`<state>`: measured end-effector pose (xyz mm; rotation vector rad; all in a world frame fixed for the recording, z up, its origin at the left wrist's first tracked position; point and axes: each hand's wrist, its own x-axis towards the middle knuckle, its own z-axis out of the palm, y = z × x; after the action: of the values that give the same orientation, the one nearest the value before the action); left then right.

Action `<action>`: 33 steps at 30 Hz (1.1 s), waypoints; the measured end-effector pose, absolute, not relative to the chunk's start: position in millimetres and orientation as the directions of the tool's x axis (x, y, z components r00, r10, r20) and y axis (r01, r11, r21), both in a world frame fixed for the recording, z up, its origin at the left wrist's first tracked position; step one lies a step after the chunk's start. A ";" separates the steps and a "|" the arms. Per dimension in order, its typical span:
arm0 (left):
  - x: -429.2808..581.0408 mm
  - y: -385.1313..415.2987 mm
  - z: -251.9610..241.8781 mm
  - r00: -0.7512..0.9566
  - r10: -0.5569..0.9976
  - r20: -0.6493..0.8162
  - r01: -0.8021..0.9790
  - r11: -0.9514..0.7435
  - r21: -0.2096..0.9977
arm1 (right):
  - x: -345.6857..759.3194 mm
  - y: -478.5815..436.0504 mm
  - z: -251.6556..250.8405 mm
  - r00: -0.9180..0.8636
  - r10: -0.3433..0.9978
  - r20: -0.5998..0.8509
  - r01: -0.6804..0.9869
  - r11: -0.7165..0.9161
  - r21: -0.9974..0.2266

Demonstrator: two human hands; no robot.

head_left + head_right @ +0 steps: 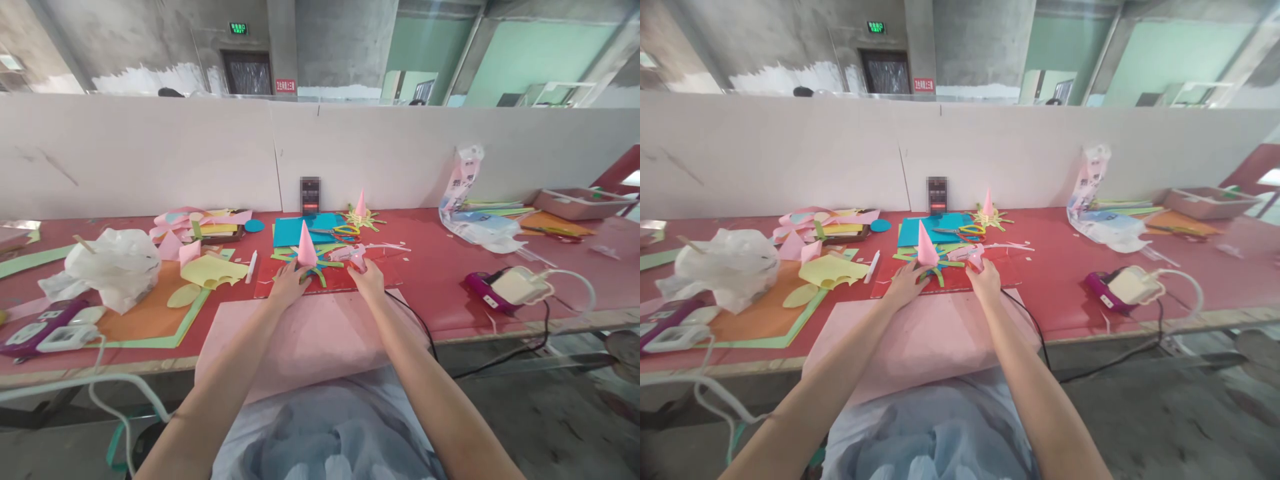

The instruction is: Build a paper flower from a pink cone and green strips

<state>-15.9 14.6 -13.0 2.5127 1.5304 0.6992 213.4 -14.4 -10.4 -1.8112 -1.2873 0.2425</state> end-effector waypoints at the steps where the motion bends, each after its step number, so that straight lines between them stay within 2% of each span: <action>1: -16.3 14.9 -13.1 0.393 0.859 0.327 0.805 -0.493 0.329 | 213.6 -13.7 -11.2 0.445 0.838 0.314 0.670 -0.079 -0.738; 10: -17.2 14.4 -10.2 0.475 0.815 0.332 0.747 -0.573 0.338 | 212.3 -16.3 -8.4 0.432 0.839 0.331 0.693 -0.074 -0.718; 15: -17.2 15.3 -9.6 0.517 0.801 0.302 0.716 -0.598 0.360 | 210.4 -20.1 -2.6 0.457 0.826 0.331 0.662 -0.068 -0.746; 26: -23.6 18.5 -4.3 0.427 0.865 0.265 0.749 -0.502 0.432 | 212.8 -15.2 -8.0 0.488 0.814 0.316 0.610 -0.060 -0.790; 33: -16.4 9.1 -1.1 0.461 0.833 0.305 0.690 -0.553 0.467 | 214.8 -13.6 -10.1 0.486 0.813 0.320 0.600 -0.043 -0.799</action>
<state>-16.4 9.1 -1.1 2.4364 1.3055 0.7386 214.8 -13.6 -10.1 -1.7392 -1.2056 0.2690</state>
